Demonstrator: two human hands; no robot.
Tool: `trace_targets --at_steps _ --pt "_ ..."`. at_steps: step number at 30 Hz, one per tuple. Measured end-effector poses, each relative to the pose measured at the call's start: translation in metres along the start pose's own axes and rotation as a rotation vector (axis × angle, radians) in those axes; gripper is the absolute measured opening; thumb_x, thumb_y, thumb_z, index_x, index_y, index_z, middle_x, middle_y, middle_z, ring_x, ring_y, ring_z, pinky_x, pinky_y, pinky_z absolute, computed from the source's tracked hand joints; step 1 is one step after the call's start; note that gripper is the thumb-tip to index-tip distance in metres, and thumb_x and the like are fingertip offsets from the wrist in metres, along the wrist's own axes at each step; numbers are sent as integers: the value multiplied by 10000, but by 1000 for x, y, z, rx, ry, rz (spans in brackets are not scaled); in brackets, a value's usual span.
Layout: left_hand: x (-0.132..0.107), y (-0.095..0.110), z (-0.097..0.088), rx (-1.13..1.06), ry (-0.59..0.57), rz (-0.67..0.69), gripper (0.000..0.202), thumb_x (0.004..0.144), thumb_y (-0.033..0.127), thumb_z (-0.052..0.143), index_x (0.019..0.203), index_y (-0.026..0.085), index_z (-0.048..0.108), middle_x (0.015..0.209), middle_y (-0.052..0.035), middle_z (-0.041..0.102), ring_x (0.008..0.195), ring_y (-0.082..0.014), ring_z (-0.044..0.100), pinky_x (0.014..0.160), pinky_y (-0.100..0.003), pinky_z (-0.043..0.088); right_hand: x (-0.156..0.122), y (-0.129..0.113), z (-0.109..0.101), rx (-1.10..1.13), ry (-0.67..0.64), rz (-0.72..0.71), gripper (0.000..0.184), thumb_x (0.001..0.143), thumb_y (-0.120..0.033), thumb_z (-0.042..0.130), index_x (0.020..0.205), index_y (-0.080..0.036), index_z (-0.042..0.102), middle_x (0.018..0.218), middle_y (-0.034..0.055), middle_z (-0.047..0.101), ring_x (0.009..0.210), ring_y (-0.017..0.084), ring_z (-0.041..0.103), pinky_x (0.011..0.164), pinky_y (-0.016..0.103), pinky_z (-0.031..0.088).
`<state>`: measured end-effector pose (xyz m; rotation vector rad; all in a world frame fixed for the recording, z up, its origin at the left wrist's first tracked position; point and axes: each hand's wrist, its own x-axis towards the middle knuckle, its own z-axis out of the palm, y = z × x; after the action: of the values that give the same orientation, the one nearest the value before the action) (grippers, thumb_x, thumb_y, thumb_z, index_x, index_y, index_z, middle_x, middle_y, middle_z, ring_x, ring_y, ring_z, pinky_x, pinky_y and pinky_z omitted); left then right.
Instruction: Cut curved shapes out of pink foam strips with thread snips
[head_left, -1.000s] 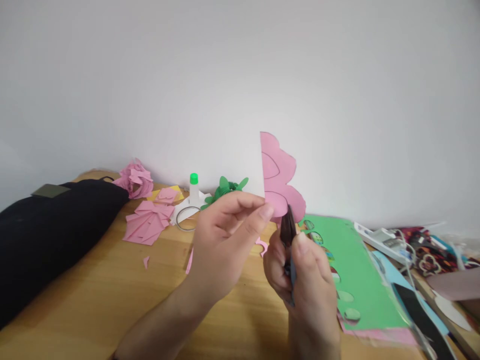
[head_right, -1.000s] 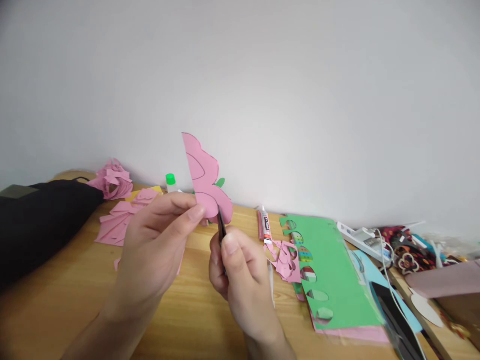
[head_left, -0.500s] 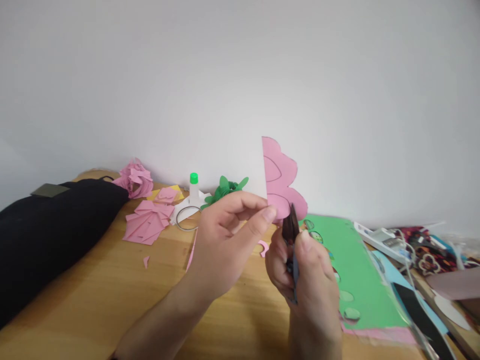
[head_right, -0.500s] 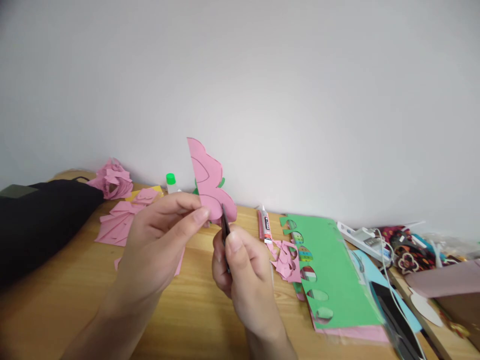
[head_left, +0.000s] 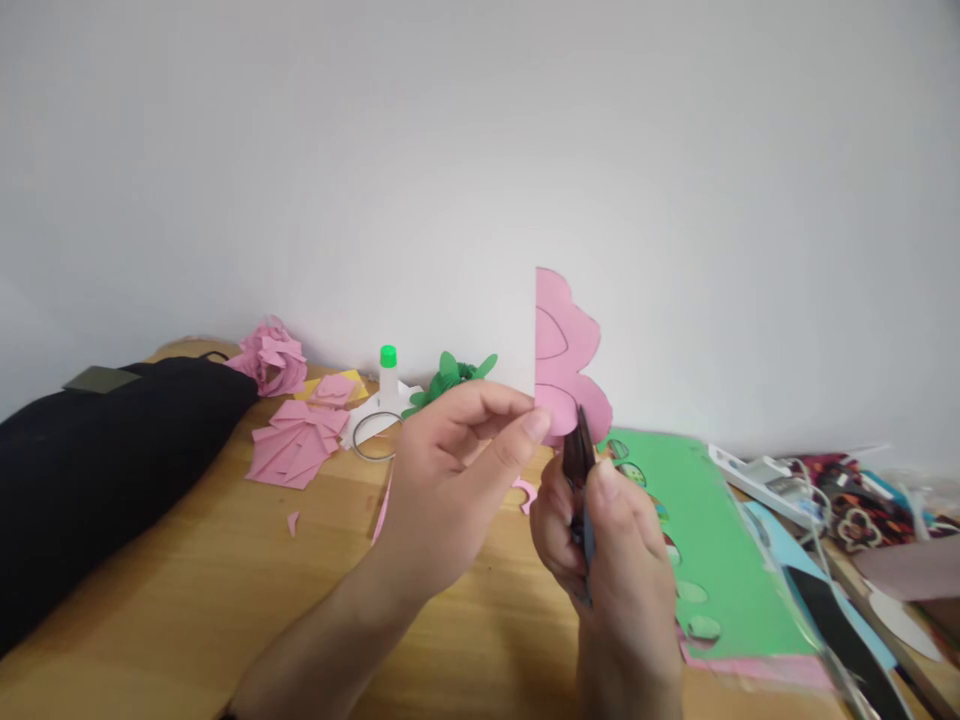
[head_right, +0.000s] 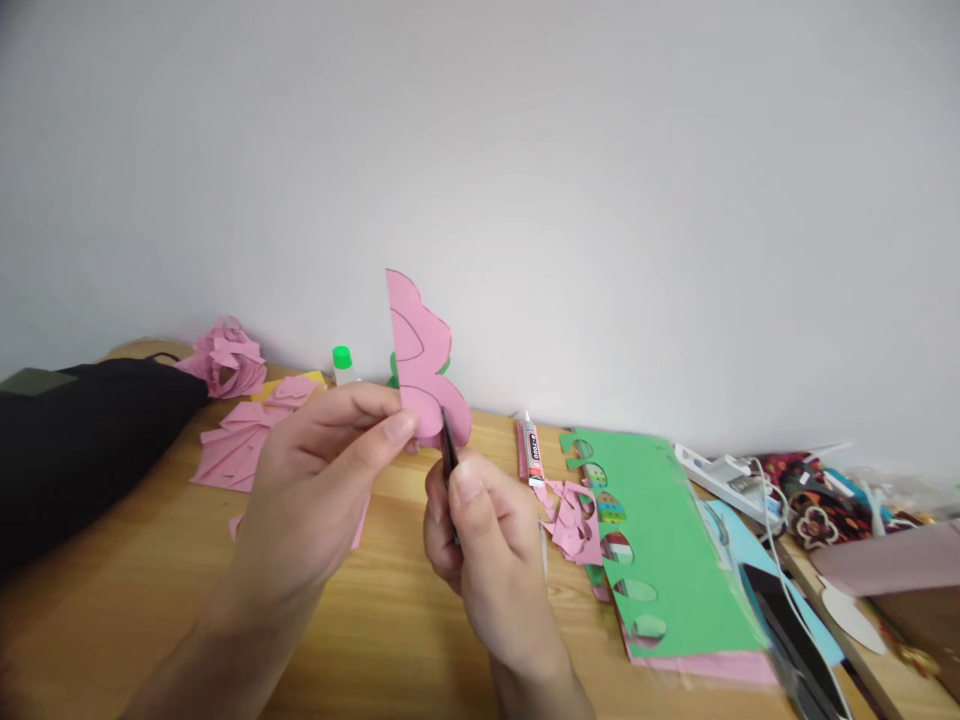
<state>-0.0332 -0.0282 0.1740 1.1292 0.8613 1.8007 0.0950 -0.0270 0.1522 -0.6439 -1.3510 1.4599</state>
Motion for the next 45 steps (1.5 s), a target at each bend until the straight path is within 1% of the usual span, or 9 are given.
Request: trace_targets --at_steps 3,7,12,15,18,26,34,39,45 --pt "0 -1 0 -22 21 -15 111 848 269 700 752 214 707 723 5 735 662 -136 699 460 -179 513 1 -3 2 -16 -6 16 420 997 -500 445 699 -206 476 475 -86 315 389 69 190 366 215 150" --pt "1 0 0 -27 43 -9 95 838 246 702 749 215 704 719 5 722 681 -139 695 515 -194 544 2 -5 2 -41 -28 31 431 978 -533 466 694 -209 467 462 -88 317 376 68 196 355 216 148" --pt "2 2 -6 3 -87 -38 86 864 198 662 788 203 703 817 -25 743 792 -171 713 572 -222 567 2 -1 -2 -31 -2 10 423 1005 -494 427 707 -202 496 472 -89 302 389 70 168 369 227 138" --pt "2 2 -8 29 -124 -35 86 874 213 662 795 205 697 834 -25 756 786 -164 717 592 -224 574 3 -2 -3 -15 -9 11 414 990 -500 461 702 -204 489 474 -89 312 385 66 161 362 223 126" --pt "2 1 -9 29 -115 -27 82 880 220 664 805 211 695 862 -19 770 803 -159 728 589 -209 572 3 -3 -3 0 -19 9 414 988 -492 473 690 -205 470 478 -88 323 383 62 164 362 219 117" --pt "2 0 -7 34 -80 -10 82 877 200 671 802 215 698 848 0 776 812 -134 733 736 -210 584 3 -4 -1 -31 4 15 433 978 -515 475 672 -208 470 469 -88 309 383 66 159 357 224 118" --pt "1 -1 -7 9 -87 -18 89 877 227 660 803 202 703 883 -36 774 821 -178 726 625 -239 580 3 -4 -2 -68 14 8 443 979 -518 461 658 -214 462 460 -87 307 374 66 160 357 226 138" --pt "2 0 -6 -2 -37 10 93 868 209 670 782 212 706 813 -8 761 774 -152 719 684 -243 584 2 -3 -2 -59 -13 0 424 1001 -492 436 689 -207 481 478 -85 308 391 71 163 373 227 155" --pt "2 2 -3 -34 -22 3 115 854 180 657 751 210 701 768 -6 734 730 -154 693 636 -251 571 1 -2 -3 -34 -38 -3 416 1020 -460 412 701 -203 480 493 -82 316 400 71 170 385 226 157"
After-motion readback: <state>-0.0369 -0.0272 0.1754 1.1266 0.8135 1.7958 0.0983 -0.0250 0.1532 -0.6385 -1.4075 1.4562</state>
